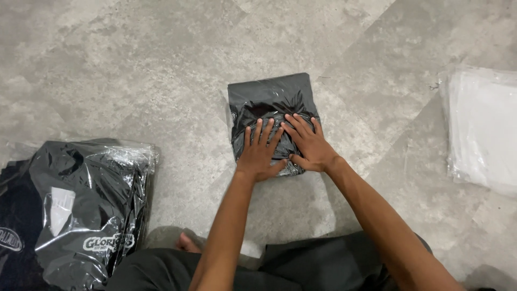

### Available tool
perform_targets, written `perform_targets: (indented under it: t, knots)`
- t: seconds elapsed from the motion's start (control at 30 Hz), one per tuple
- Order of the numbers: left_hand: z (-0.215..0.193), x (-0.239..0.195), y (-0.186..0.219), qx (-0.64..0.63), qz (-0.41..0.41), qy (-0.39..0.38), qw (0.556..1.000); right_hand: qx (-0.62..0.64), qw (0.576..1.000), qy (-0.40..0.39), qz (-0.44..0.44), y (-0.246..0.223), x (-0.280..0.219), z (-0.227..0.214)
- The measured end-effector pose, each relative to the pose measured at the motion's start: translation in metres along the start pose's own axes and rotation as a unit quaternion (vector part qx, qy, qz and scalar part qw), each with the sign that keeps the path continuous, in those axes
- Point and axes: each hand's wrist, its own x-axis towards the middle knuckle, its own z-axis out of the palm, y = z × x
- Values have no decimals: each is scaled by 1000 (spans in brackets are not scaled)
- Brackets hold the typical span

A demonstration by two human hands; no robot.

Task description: The person sits on the floor and folds a black shirt before placing it into a clear plastic bag. They smooth the shirt inside the bag and then stack it with other packaged shirts. The person repeats this process with another black shirt, folding and bagging it.

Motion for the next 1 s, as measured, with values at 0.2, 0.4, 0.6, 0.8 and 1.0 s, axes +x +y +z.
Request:
perform_targets:
  t: [0.2,0.4,0.6,0.8,1.0]
  knots:
    - [-52,-7,9,-138,-11,153,978,68,960,242,126,15,11,1]
    - [-28,-37,31,-398,-92,-163,898,358,766,237,478,57,28,21]
    - [42,-6,30,-341,-67,-159,924,503,731,291,358,-21,35,-44]
    - [-41,11,74,-126,-56,-88,986,466,800,341,159,-22,-4,-79]
    - [-41,11,56,-15,-110,-58,992,288,894,337,71,-26,-71,-95]
